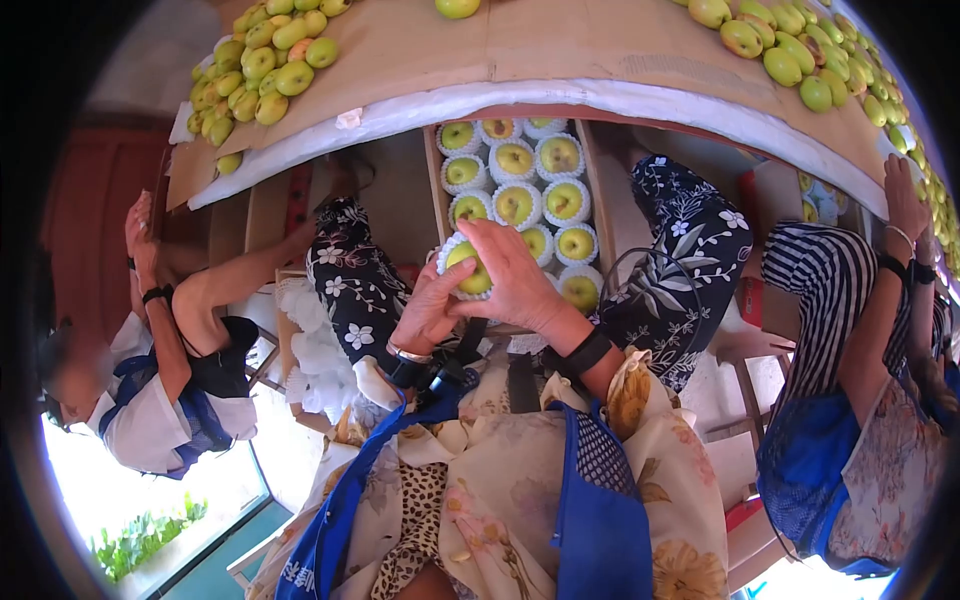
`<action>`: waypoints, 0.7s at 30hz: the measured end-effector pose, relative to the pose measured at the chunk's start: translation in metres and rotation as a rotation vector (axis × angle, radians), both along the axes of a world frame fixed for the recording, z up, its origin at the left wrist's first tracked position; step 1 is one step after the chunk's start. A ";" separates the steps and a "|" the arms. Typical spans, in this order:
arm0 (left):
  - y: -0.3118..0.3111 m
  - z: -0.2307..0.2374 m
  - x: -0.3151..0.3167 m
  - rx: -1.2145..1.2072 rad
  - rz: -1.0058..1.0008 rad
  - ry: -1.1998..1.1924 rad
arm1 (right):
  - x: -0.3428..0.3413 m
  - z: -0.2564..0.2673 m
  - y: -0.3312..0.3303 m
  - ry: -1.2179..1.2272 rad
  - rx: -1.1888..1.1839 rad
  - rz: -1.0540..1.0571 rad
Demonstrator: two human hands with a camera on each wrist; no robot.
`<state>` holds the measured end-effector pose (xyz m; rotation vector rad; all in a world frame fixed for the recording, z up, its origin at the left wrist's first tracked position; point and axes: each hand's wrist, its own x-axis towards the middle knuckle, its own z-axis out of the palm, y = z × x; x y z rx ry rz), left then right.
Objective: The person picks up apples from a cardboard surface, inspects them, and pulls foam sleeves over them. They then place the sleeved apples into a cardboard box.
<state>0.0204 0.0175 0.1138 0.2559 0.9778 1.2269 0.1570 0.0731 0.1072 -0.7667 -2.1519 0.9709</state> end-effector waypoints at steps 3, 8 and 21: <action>-0.001 0.002 0.000 -0.015 0.013 -0.086 | 0.003 0.001 0.001 0.048 -0.027 -0.001; 0.002 -0.003 0.000 0.005 -0.029 -0.105 | 0.004 0.002 0.003 0.031 -0.025 -0.004; 0.016 0.017 0.001 -0.028 0.111 -0.353 | -0.004 0.031 0.023 0.027 0.003 0.132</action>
